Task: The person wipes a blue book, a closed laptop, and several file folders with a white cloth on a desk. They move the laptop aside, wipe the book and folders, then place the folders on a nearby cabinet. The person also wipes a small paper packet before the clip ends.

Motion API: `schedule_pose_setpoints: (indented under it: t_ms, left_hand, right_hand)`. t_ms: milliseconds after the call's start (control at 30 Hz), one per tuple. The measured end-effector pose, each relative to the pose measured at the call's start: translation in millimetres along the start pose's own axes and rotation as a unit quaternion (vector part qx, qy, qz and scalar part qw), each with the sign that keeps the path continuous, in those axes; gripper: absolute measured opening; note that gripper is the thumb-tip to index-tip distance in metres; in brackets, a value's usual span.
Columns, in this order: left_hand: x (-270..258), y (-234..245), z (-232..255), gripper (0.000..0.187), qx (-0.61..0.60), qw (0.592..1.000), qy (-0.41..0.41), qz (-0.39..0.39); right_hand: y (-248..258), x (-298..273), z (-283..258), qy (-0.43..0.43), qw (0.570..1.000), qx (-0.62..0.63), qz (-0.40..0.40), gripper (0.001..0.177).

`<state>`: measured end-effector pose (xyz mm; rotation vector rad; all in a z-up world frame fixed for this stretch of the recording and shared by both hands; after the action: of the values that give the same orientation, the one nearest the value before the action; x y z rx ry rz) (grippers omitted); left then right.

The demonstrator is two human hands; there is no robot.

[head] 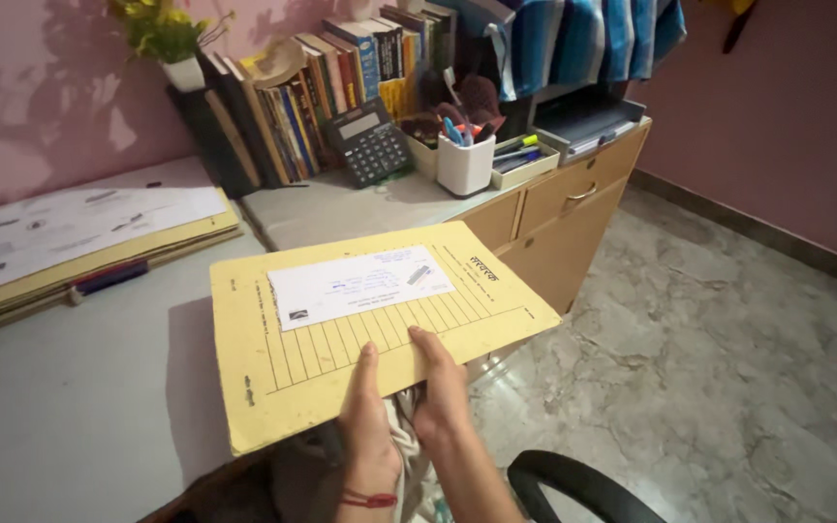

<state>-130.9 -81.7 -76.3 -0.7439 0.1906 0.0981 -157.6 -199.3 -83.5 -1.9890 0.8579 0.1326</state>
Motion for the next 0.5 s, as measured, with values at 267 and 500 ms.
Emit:
schedule_pose_setpoints:
  t_ms: [267,500]
  left_hand:
    - [-9,-25,-22,0.053,0.015,0.998,0.061,0.032]
    - [1,-75,-6,0.054,0.026,1.0,0.01,-0.001]
  right_hand:
    - [13,26,-29,0.018,1.0,-0.008,-0.003,0.046]
    - [-8,30,-72,0.047,0.999,0.009,-0.006,0.046]
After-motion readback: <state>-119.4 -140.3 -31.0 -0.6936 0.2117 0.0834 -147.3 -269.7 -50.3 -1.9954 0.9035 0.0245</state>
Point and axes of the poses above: each hand's wrist, its own x-axis towards the middle knuckle, its own y-axis out of the back of the hand, z = x × y, the point moved 10 cm from there along x, towards the middle knuckle, and after that the axes turned 4 degrees about z, right-handed, at the moved point
